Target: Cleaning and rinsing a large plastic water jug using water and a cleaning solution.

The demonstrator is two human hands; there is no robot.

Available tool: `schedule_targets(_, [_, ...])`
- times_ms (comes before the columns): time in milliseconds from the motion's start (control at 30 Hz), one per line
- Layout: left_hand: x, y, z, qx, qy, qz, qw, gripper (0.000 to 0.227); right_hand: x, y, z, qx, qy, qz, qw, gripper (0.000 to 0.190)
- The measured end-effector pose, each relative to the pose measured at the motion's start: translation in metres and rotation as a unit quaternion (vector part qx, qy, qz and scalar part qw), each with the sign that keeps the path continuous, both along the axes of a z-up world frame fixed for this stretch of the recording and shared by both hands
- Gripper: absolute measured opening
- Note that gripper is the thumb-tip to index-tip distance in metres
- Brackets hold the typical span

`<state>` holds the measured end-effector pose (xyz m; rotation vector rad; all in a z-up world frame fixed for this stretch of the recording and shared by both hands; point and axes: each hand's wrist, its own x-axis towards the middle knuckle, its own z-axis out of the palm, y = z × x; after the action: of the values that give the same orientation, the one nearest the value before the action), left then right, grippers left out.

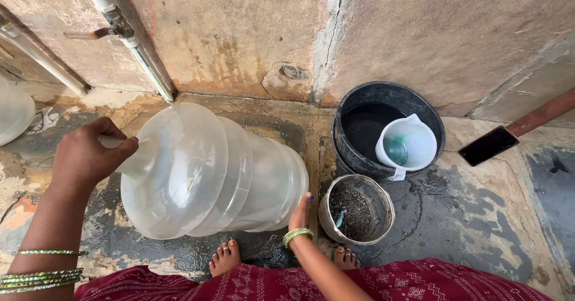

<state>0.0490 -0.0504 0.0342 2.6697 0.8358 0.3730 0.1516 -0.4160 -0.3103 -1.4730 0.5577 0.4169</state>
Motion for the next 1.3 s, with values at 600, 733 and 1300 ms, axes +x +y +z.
schedule_targets(600, [-0.013,0.042,-0.025,-0.038,0.071,0.102,0.992,0.045,0.042,-0.027,-0.044,0.243,0.131,0.007,0.961,0.124])
schedule_targets(733, [-0.022,0.06,-0.038,-0.114,0.053,0.117,0.985,0.062,0.036,-0.014,-0.003,0.237,0.077,-0.009,0.968,0.114])
schedule_targets(1300, [-0.027,0.066,-0.048,-0.082,0.031,0.076,0.993,0.059,0.039,-0.034,-0.025,0.119,0.057,0.12,0.984,0.129])
